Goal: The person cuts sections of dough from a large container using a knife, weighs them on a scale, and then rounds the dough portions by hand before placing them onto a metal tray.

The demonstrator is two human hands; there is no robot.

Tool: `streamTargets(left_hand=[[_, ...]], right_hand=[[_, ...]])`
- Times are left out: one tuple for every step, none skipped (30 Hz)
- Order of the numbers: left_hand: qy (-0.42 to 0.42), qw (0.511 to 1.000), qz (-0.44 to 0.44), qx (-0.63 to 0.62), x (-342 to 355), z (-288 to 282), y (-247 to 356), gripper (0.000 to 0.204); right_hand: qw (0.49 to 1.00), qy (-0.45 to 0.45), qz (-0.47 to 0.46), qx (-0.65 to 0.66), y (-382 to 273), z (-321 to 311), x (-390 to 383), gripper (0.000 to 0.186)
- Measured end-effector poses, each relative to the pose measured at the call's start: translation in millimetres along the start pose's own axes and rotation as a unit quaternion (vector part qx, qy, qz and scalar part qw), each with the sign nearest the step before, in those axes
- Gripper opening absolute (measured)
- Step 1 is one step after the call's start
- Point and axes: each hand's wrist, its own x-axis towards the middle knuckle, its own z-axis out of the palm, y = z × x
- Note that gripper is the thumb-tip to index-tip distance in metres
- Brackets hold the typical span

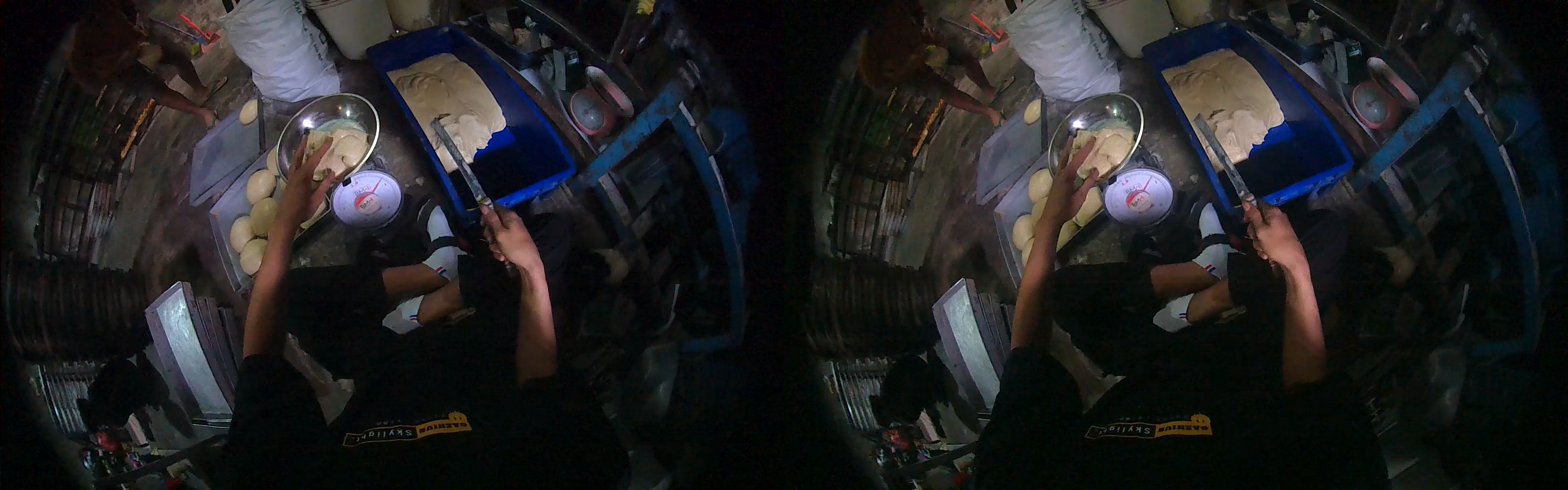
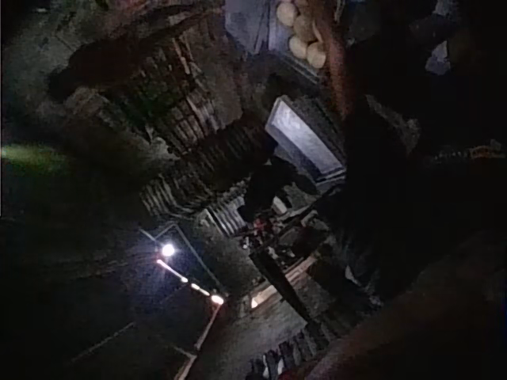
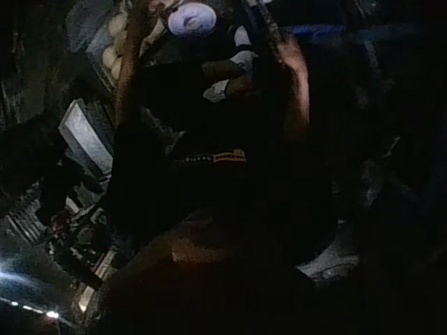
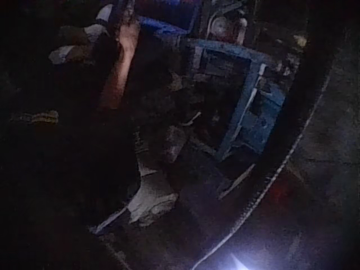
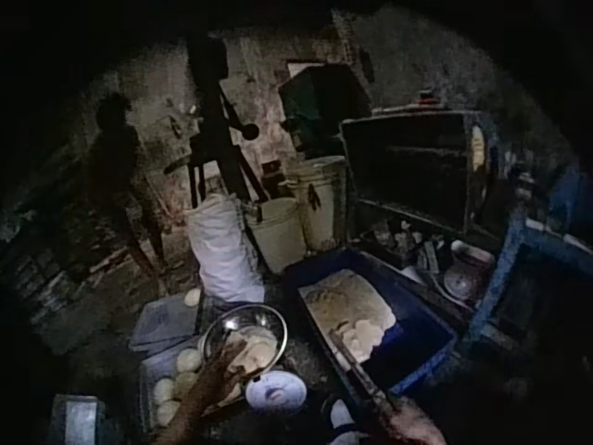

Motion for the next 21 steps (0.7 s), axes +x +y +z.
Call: streamTargets(left_hand=[[-0.007, 1.000, 0.000, -0.005, -1, 0, 0, 0.063], [-0.006, 1.000, -0.001, 0.002, 0, 0, 0, 0.062], [-0.004, 1.000, -0.002, 0.008, 1, -1, -1, 0.062], [-0.003, 1.000, -0.003, 0.013, 4, -1, 1, 0.061], [0.003, 1.000, -0.008, 0.011, 6, -2, 4, 0.059], [0.009, 1.000, -0.013, 0.010, 8, -3, 6, 0.058], [0.013, 1.000, -0.019, 0.009, 9, -5, 9, 0.056], [0.014, 0.999, -0.025, 0.016, 10, -5, 8, 0.054], [0.015, 0.999, -0.032, 0.024, 13, -5, 7, 0.051], [0.015, 0.998, -0.041, 0.035, 12, -7, 5, 0.048], [0.022, 0.997, -0.051, 0.047, 13, -6, 5, 0.046], [0.029, 0.996, -0.062, 0.060, 14, -6, 4, 0.043], [0.036, 0.994, -0.070, 0.072, 16, -5, 3, 0.040], [0.043, 0.993, -0.064, 0.086, 17, -7, 0, 0.039], [0.050, 0.992, -0.059, 0.101, 16, -9, -3, 0.038], [0.056, 0.990, -0.055, 0.116, 15, -11, -6, 0.036], [0.068, 0.988, -0.053, 0.126, 17, -12, -1, 0.035], [0.080, 0.986, -0.053, 0.136, 18, -15, 4, 0.033], [0.096, 0.984, -0.050, 0.144, 21, -16, 8, 0.031], [0.107, 0.985, -0.063, 0.123, 17, -19, 5, 0.031], [0.119, 0.985, -0.077, 0.101, 12, -20, 0, 0.030]], right_hand=[[1.000, -0.003, -0.002, 0.005, 1, -1, 0, 0.034], [1.000, 0.002, 0.000, 0.008, 2, -1, -1, 0.033], [1.000, 0.008, 0.002, 0.012, 3, -2, -1, 0.033], [1.000, 0.015, 0.004, 0.014, 3, -4, -1, 0.033], [1.000, 0.019, 0.004, 0.010, 3, -7, -2, 0.031], [1.000, 0.024, 0.004, 0.007, 3, -12, -2, 0.030], [1.000, 0.028, 0.005, 0.003, 5, -17, -3, 0.029], [0.999, 0.049, -0.013, -0.020, 9, -22, 0, 0.029], [0.996, 0.070, -0.030, -0.042, 15, -29, 5, 0.028], [0.993, 0.087, -0.048, -0.063, 19, -37, 11, 0.027], [0.981, 0.110, -0.038, -0.154, 16, -50, 17, 0.021], [0.955, 0.165, -0.094, -0.230, 20, -62, 25, 0.019], [0.916, 0.219, -0.149, -0.302, 26, -73, 32, 0.020], [0.865, 0.270, -0.203, -0.371, 30, -81, 41, 0.023], [0.841, 0.305, -0.179, -0.410, 33, -87, 51, 0.028], [0.813, 0.338, -0.155, -0.448, 35, -90, 63, 0.035], [0.779, 0.373, -0.128, -0.487, 40, -98, 70, 0.042], [0.752, 0.361, -0.157, -0.528, 54, -112, 77, 0.047], [0.721, 0.351, -0.185, -0.568, 70, -132, 87, 0.052], [0.689, 0.336, -0.218, -0.604, 70, -136, 95, 0.057], [0.698, 0.337, -0.166, -0.609, 71, -137, 102, 0.057]])
